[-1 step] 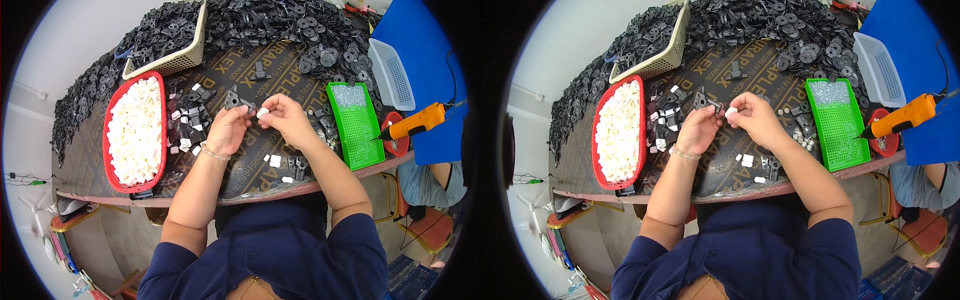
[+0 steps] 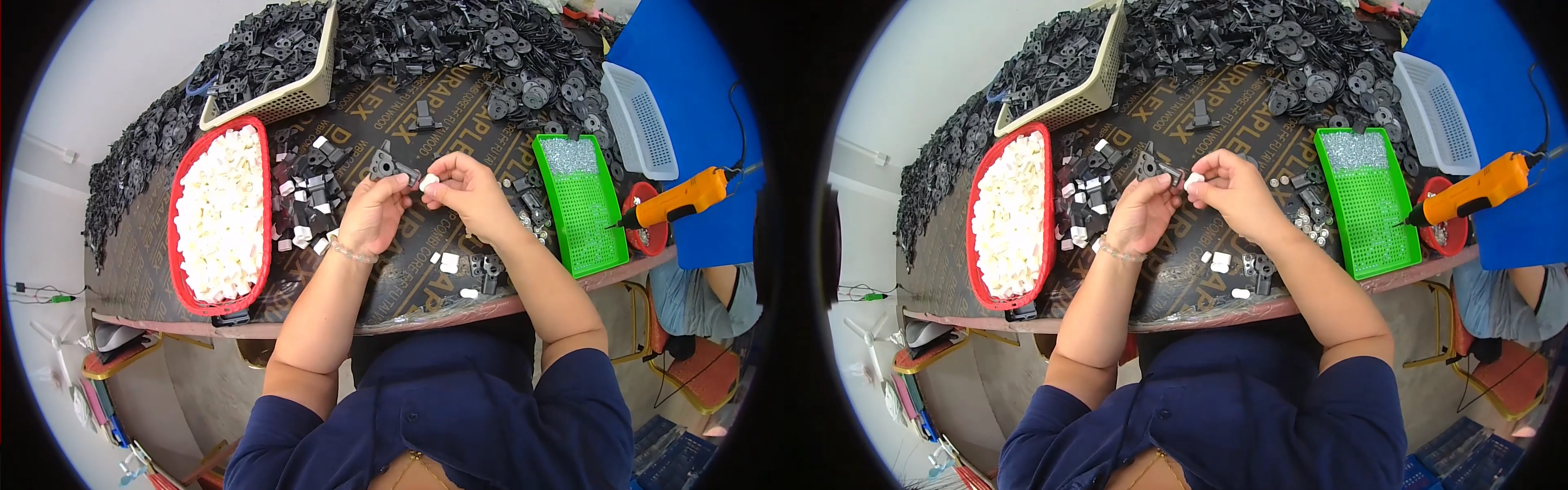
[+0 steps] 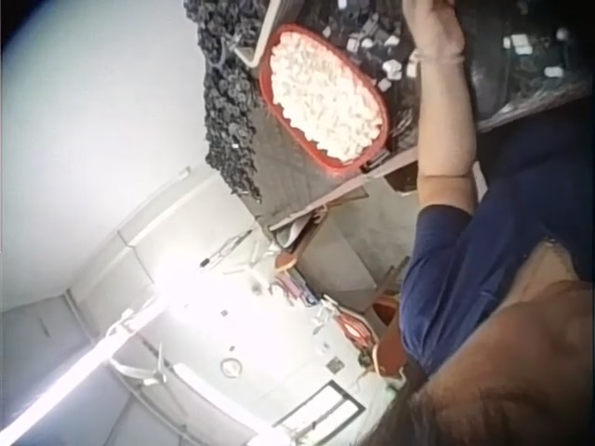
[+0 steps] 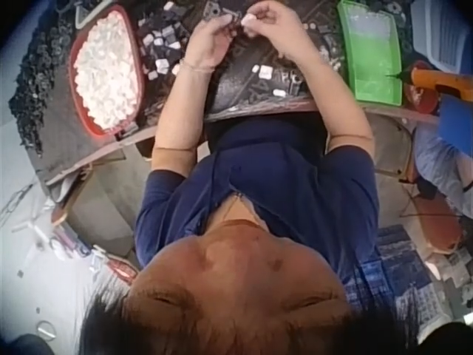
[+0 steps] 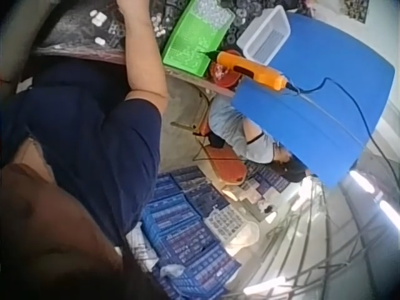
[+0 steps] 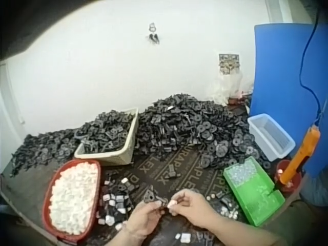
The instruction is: Manually assembling small black and white plastic components at a factory workbench.
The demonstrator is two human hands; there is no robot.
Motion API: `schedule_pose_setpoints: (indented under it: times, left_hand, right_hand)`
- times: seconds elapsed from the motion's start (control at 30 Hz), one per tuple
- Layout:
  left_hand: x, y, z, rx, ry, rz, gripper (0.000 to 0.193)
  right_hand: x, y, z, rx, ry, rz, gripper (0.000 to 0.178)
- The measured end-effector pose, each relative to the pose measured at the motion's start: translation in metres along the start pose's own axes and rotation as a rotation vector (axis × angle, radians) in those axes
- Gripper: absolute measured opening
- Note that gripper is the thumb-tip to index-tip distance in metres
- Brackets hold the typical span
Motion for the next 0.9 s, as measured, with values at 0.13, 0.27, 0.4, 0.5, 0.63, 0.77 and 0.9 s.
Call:
schedule_pose_setpoints:
  times: [0.13,0.27,0.4,0.5,0.63,0.77,0.9]
  left_hand:
    - [0.0,-0.007,-0.004,-0.101,-0.021,-0.024,0.012]
    - [0.002,-0.006,-0.008,-0.145,-0.026,-0.055,0.015]
    - [0.005,-0.007,-0.014,-0.237,0.006,-0.163,0.018]
    - [0.01,-0.006,-0.021,-0.287,0.047,-0.262,0.019]
    - [0.01,-0.001,-0.012,-0.259,-0.021,-0.148,0.027]
    - [0.018,0.001,-0.031,0.005,-0.232,0.075,0.064]
    - [0.018,-0.004,-0.029,-0.022,-0.277,0.117,0.067]
  right_hand:
    - [0.001,-0.006,0.0,-0.121,0.078,-0.004,0.021]
    - [0.003,-0.008,0.0,-0.095,0.082,-0.013,0.019]
    - [0.005,-0.003,-0.001,-0.122,0.095,-0.005,0.02]
    - [0.005,-0.004,-0.003,-0.085,0.11,0.041,0.02]
    - [0.01,-0.009,-0.006,-0.001,0.075,0.037,0.025]
    - [0.005,-0.012,0.0,-0.111,-0.104,0.165,0.066]
    - [0.003,-0.009,-0.001,-0.178,-0.208,0.134,0.081]
Point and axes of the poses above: each hand's wrist, its own x-axis away from the middle knuckle, its own z-axis out of the back of the hand, y = z × x, the point moved 2 cm from there along -x, towards the middle knuckle, and after that the axes turned 9 degrees about z, right-handed, at the moved point
